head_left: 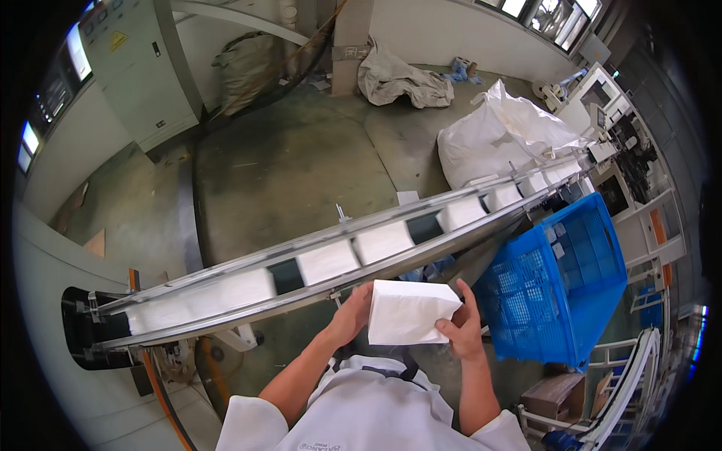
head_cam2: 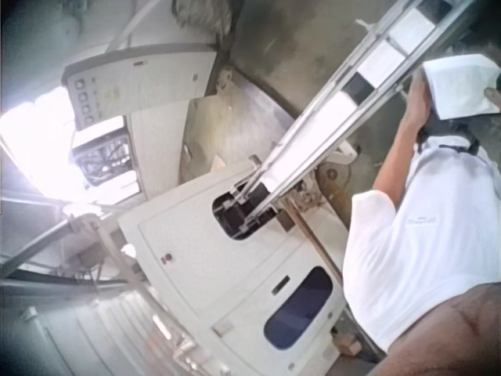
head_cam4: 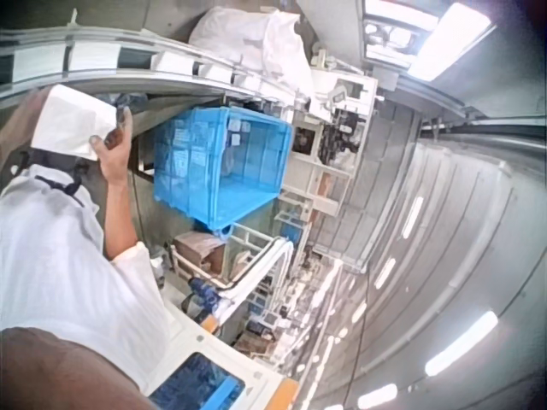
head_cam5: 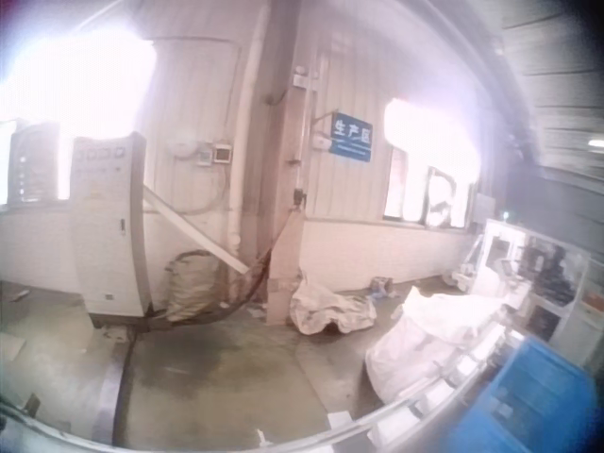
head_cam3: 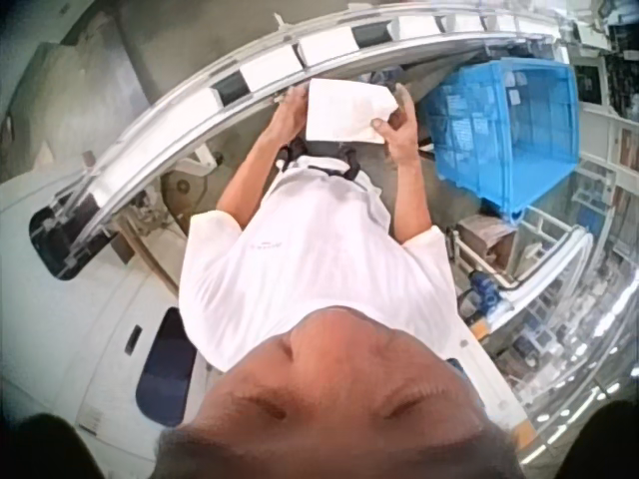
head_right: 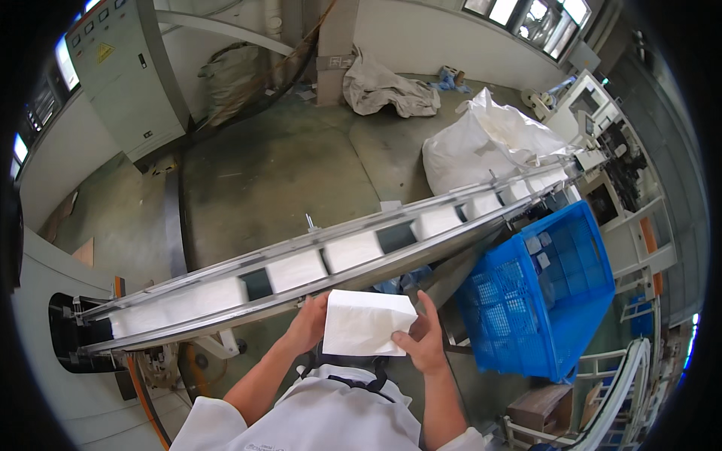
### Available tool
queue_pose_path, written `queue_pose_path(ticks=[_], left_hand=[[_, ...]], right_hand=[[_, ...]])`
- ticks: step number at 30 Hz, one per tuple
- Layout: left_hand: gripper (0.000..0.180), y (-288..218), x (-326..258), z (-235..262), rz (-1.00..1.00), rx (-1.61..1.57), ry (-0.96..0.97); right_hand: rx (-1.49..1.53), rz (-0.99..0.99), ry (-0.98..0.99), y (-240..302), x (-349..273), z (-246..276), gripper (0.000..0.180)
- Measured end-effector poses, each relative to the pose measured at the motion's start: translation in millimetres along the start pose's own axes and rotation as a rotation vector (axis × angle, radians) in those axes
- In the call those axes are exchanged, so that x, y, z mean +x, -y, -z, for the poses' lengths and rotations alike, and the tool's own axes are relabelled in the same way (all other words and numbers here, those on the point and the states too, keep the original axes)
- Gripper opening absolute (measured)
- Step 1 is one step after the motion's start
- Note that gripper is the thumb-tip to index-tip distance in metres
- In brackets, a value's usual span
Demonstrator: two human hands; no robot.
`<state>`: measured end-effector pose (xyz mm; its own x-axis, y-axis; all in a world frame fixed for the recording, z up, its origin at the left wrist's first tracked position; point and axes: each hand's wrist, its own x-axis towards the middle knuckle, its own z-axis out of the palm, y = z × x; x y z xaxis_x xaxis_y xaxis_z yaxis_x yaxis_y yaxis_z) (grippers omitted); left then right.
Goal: The person picks up packaged items from a blue plastic bin, wraps them in white protective foam sheets, and places them onto a conveyor belt.
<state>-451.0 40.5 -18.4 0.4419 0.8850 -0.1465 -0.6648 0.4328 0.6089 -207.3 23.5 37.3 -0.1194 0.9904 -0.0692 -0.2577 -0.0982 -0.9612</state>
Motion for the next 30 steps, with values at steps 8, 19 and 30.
queue_pose_path(ticks=[8, 19, 30], left_hand=[[0.077, -50, -12, -17, 0.171, 0.653, -0.084], [0.064, -107, -2, -2, 0.03, 0.809, -0.18], [0.043, -119, -36, 78, -0.025, 0.501, -0.458]], right_hand=[[-0.141, -0.081, 0.087, -25, 10, 3, 0.091], [0.374, -0.112, -0.096, 13, 28, 34, 0.046], [0.466, -0.644, 0.261, -66, 123, -105, 0.063]])
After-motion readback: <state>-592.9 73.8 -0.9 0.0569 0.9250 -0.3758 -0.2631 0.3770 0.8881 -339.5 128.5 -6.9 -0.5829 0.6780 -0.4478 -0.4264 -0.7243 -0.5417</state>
